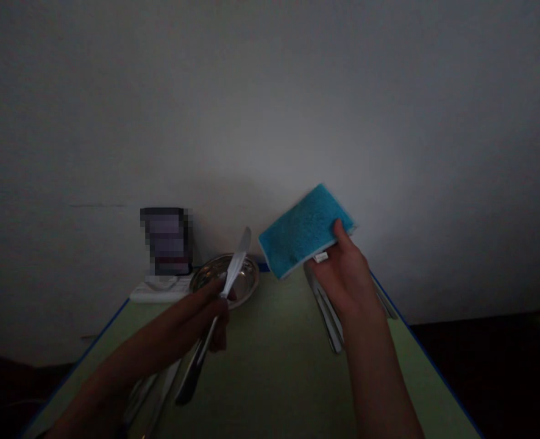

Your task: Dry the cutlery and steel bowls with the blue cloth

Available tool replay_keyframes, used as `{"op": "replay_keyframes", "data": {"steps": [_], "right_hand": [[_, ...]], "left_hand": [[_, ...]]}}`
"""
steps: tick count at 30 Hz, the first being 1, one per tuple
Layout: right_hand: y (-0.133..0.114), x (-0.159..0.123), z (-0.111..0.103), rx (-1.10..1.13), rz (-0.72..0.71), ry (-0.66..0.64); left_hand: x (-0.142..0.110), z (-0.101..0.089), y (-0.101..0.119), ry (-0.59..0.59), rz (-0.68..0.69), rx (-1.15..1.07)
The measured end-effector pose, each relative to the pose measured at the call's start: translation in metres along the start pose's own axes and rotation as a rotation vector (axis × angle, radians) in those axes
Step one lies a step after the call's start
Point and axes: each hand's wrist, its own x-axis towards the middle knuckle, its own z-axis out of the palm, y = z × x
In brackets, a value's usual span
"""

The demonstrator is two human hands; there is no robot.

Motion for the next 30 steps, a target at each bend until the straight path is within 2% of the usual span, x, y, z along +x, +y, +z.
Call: {"op": "replay_keyframes", "data": {"steps": [2, 4, 7, 9, 11, 14, 16, 19, 21, 24, 26, 30], "right_hand": [[0.004, -0.005, 0.010, 0.079, 0.094, -0.082], [0.011, -0.009, 0.018, 0.129, 0.159, -0.097], [0.023, -0.011, 0.025, 0.183, 0.196, -0.077], [0.028, -0.012, 0.028, 0.219, 0.177, -0.061], [0.033, -0.016, 0.031, 0.254, 0.133, -0.046], [0.043, -0.027, 0.038, 0.272, 0.088, -0.045], [0.052, -0.036, 0.043, 0.270, 0.119, -0.110], [0.067, -0.044, 0.046, 0.267, 0.192, -0.222], [0.074, -0.042, 0.044, 0.253, 0.185, -0.167], [0.077, -0.033, 0.039, 0.143, 0.105, -0.008], [0.075, -0.028, 0.035, 0.046, 0.103, -0.012], [0.071, -0.026, 0.032, -0.033, 0.193, -0.088]], "left_hand": [[0.007, -0.002, -0.002, 0.094, 0.000, -0.233], [0.014, -0.003, -0.004, 0.152, 0.003, -0.478], [0.019, -0.004, -0.002, 0.116, 0.004, -0.786], [0.019, -0.003, 0.000, 0.109, 0.004, -0.844], [0.016, 0.001, 0.002, 0.121, -0.018, -0.766], [0.012, 0.009, 0.008, 0.103, -0.052, -0.529], [0.011, 0.014, 0.012, 0.089, -0.056, -0.407], [0.011, 0.016, 0.018, 0.138, -0.058, -0.280], [0.010, 0.015, 0.020, 0.183, -0.071, -0.192], [0.007, 0.012, 0.021, 0.181, -0.074, -0.061], [0.004, 0.012, 0.021, 0.154, -0.041, 0.056], [0.001, 0.015, 0.021, 0.125, 0.087, 0.251]]}}
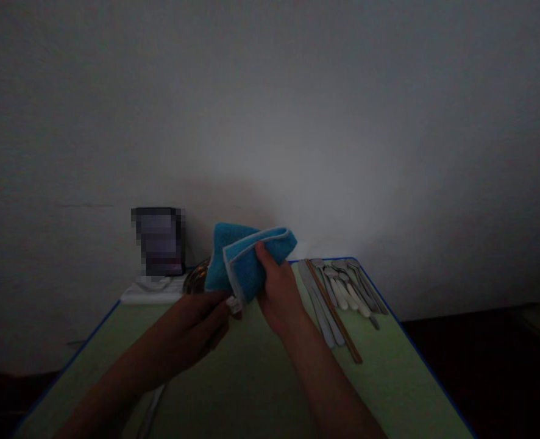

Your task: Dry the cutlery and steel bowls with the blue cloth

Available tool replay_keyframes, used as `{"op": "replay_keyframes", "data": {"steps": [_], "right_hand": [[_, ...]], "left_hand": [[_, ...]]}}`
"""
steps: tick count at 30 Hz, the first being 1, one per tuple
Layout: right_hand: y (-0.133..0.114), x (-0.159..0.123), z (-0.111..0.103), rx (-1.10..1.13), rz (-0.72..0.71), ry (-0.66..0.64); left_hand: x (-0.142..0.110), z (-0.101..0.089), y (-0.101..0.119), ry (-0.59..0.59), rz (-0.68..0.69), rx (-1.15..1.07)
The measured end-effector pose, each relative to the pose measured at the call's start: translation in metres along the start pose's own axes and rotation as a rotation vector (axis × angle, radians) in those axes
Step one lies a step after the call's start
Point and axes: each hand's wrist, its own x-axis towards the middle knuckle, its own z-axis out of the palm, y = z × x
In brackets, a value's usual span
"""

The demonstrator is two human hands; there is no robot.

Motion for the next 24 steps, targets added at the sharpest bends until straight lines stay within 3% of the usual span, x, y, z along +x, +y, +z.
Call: {"op": "replay_keyframes", "data": {"steps": [5, 11, 15, 19, 22, 24], "right_hand": [[0.002, -0.004, 0.005, 0.010, 0.060, -0.014], [-0.011, 0.009, -0.006, 0.226, 0.021, 0.118], [-0.008, 0.007, -0.009, 0.225, -0.061, 0.185], [0.006, -0.005, 0.001, 0.078, -0.047, 0.124], [0.009, -0.008, 0.004, 0.066, -0.061, 0.102], [0.006, -0.004, 0.001, 0.102, -0.109, 0.137]], "left_hand": [[-0.003, 0.008, 0.001, -0.046, -0.070, -0.075], [-0.009, 0.003, 0.004, -0.288, -0.181, -0.261], [-0.004, 0.001, 0.006, -0.213, -0.185, -0.247], [0.001, 0.007, 0.003, -0.090, -0.188, -0.171], [-0.001, 0.008, -0.001, -0.119, -0.193, -0.170], [-0.003, 0.006, -0.002, -0.211, -0.195, -0.207]]}}
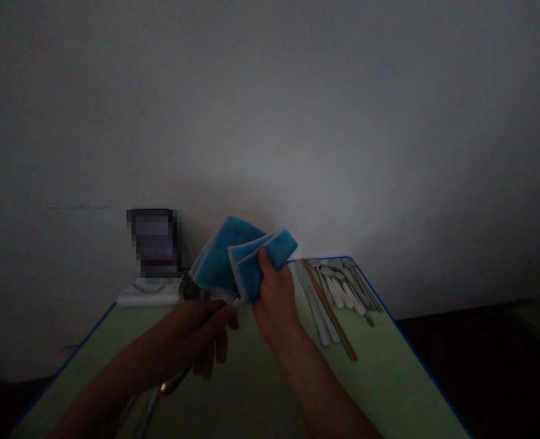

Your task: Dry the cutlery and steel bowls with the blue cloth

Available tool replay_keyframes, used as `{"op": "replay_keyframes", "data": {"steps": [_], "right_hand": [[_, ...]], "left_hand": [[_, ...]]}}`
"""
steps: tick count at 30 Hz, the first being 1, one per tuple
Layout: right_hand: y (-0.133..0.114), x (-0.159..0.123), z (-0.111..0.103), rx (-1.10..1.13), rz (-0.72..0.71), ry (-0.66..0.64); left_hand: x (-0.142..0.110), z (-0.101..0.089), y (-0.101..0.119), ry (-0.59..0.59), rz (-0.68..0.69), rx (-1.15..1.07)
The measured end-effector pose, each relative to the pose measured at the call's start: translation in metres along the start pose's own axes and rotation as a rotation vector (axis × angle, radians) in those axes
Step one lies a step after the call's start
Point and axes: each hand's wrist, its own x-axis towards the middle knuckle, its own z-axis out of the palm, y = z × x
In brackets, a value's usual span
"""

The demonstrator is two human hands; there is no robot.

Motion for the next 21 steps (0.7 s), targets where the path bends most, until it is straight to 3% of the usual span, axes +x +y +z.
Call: {"op": "replay_keyframes", "data": {"steps": [2, 4, 6, 9, 12, 18, 21], "right_hand": [[-0.006, 0.006, -0.003, 0.034, -0.011, 0.065], [-0.014, 0.010, -0.005, 0.075, 0.025, 0.112], [-0.022, 0.010, -0.005, 0.118, 0.099, 0.074], [-0.032, 0.001, -0.002, 0.134, 0.202, -0.083], [-0.035, -0.005, 0.001, 0.151, 0.242, -0.171], [-0.021, 0.010, 0.002, 0.233, 0.149, 0.003], [-0.014, 0.016, -0.001, 0.206, 0.152, 0.021]], "left_hand": [[-0.002, -0.003, 0.000, -0.100, -0.020, -0.035], [-0.001, -0.006, 0.000, -0.098, -0.036, -0.036], [0.001, -0.010, -0.001, 0.014, -0.031, 0.009], [0.006, -0.014, -0.004, 0.184, -0.009, 0.103], [0.007, -0.015, -0.006, 0.205, -0.008, 0.131], [0.001, -0.012, 0.000, 0.149, -0.011, 0.094], [0.000, -0.011, 0.002, 0.128, -0.001, 0.104]]}}
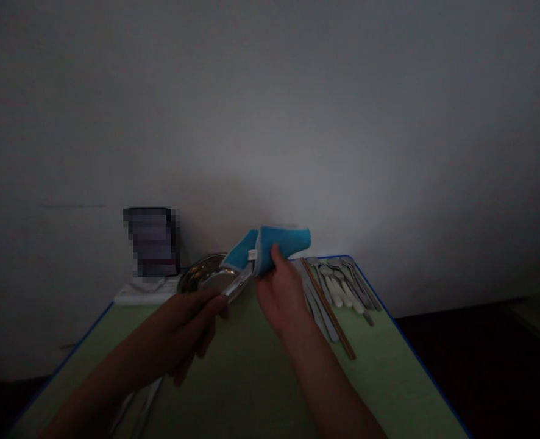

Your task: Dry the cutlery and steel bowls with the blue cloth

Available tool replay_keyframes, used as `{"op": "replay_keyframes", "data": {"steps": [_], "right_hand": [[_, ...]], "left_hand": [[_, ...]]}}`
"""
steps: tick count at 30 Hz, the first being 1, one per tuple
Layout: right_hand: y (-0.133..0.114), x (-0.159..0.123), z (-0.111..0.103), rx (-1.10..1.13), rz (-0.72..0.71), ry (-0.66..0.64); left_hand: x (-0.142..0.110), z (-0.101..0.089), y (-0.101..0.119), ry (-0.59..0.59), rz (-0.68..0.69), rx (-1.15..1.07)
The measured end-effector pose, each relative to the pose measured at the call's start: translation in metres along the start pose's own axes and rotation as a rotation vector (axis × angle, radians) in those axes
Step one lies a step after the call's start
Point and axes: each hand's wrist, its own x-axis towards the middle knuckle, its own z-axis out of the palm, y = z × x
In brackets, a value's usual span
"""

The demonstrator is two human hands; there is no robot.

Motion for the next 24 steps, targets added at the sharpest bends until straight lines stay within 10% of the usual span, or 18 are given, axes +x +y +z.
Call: {"op": "replay_keyframes", "data": {"steps": [24], "right_hand": [[0.002, 0.013, -0.017, -0.034, 0.075, 0.059]], "left_hand": [[0.005, 0.000, -0.007, 0.040, -0.031, 0.021]]}}
